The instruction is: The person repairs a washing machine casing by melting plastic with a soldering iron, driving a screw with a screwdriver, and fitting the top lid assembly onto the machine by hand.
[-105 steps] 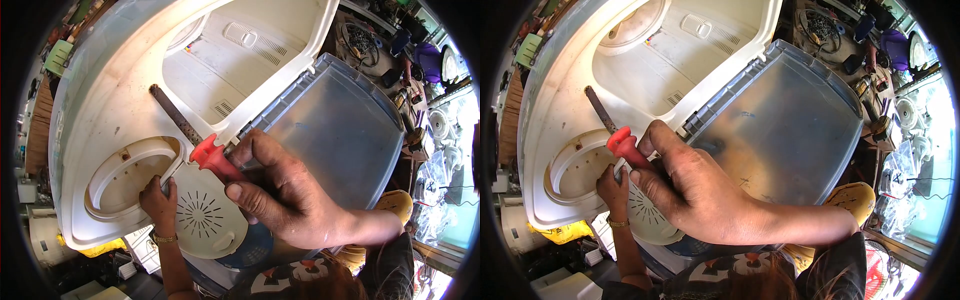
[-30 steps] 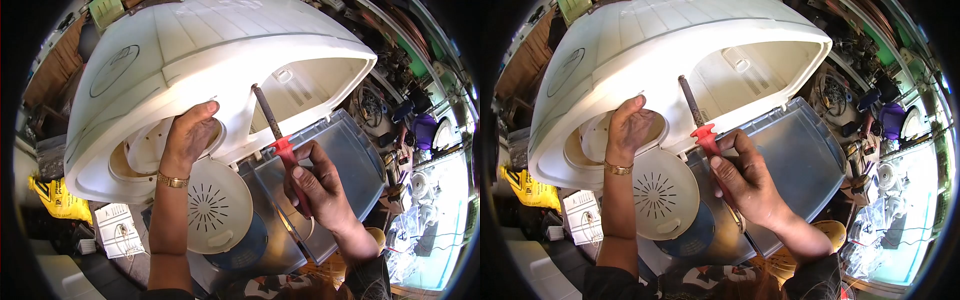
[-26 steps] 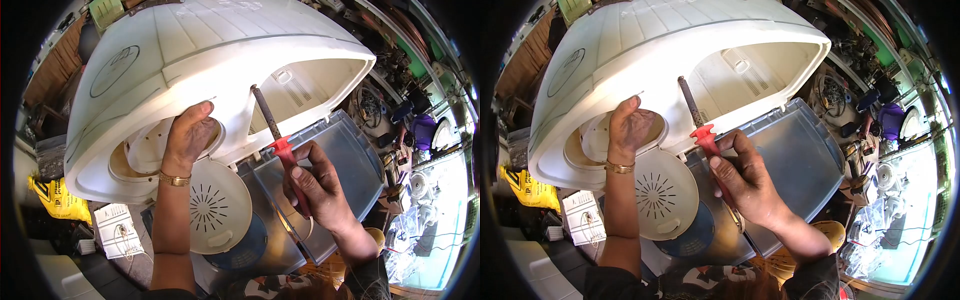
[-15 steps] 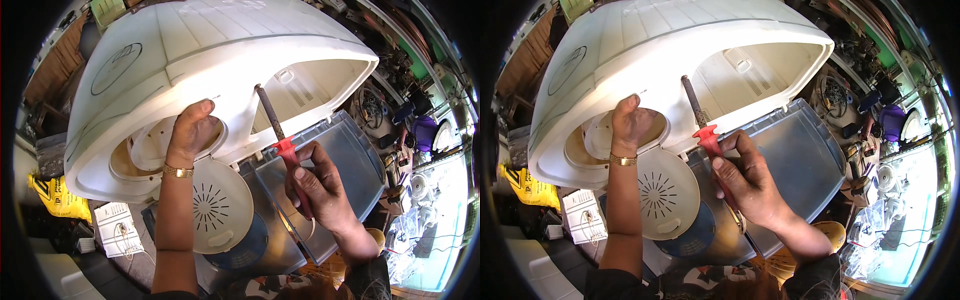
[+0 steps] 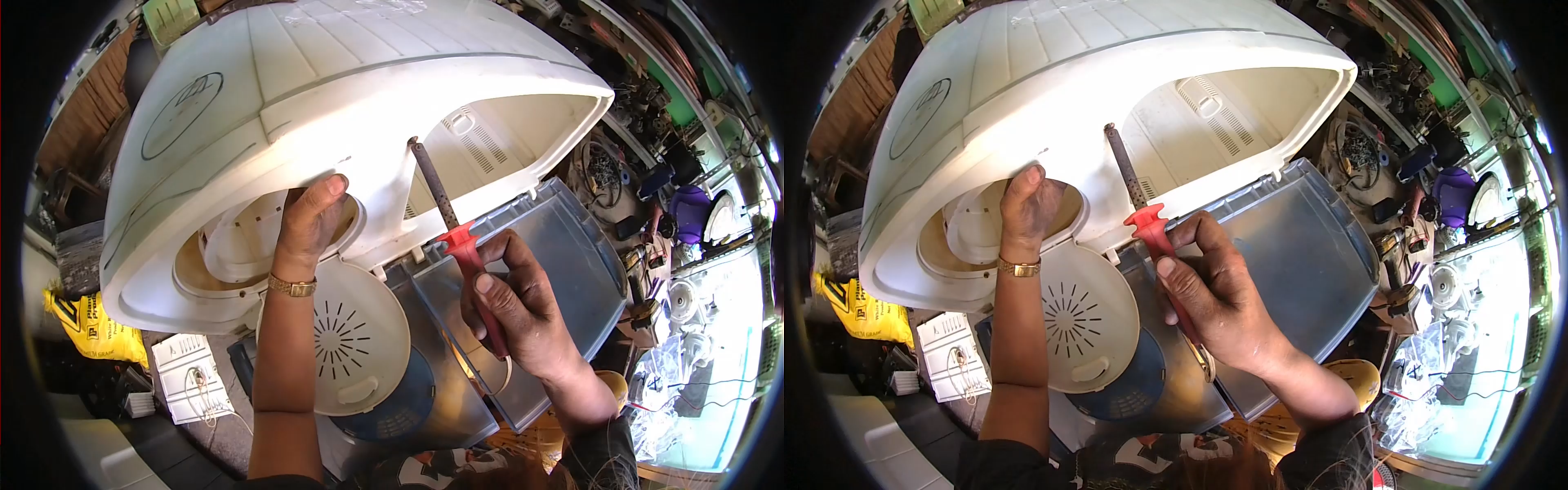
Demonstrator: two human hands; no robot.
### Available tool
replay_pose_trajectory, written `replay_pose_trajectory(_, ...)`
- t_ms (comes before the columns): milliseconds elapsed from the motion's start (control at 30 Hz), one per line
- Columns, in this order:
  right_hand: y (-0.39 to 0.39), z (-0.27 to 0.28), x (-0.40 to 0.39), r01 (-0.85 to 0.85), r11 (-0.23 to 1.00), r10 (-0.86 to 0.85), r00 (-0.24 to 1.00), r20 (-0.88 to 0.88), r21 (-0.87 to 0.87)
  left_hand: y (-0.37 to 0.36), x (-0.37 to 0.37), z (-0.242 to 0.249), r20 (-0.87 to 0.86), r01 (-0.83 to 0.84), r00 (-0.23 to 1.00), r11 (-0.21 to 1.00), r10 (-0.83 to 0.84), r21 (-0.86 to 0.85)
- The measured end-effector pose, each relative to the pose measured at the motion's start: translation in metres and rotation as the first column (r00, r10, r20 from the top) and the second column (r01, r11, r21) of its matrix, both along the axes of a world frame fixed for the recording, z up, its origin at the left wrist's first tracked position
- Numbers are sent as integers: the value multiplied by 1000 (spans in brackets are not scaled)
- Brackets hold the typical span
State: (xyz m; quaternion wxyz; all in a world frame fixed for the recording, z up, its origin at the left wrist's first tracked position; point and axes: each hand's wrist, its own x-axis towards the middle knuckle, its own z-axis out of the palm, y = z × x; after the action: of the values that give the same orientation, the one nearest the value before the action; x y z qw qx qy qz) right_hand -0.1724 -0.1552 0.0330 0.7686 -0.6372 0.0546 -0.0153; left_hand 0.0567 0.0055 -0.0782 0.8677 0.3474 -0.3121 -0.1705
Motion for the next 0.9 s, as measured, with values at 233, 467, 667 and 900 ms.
replay_pose_trajectory(233, 0, 1, 0, -5, 1000, 5, 1000, -9, -20, 2, 0, -1, -26, 54, 998, 998, -55, -24)
replay_pose_trajectory(467, 3, -1, 2, 17, 998, -16, 1000, 18, -53, 1, -6, 10, 12, 58, 998, 998, -58, 36)
replay_pose_trajectory(667, 2, 3, 0, 4, 1000, -5, 1000, -8, -30, -1, -10, 17, 9, 42, 999, 999, -42, 10)
replay_pose_trajectory(900, 2, 3, 0, 15, 1000, -16, 1000, -19, -26, -8, -17, 12, -32, -18, 999, 998, 16, -64)
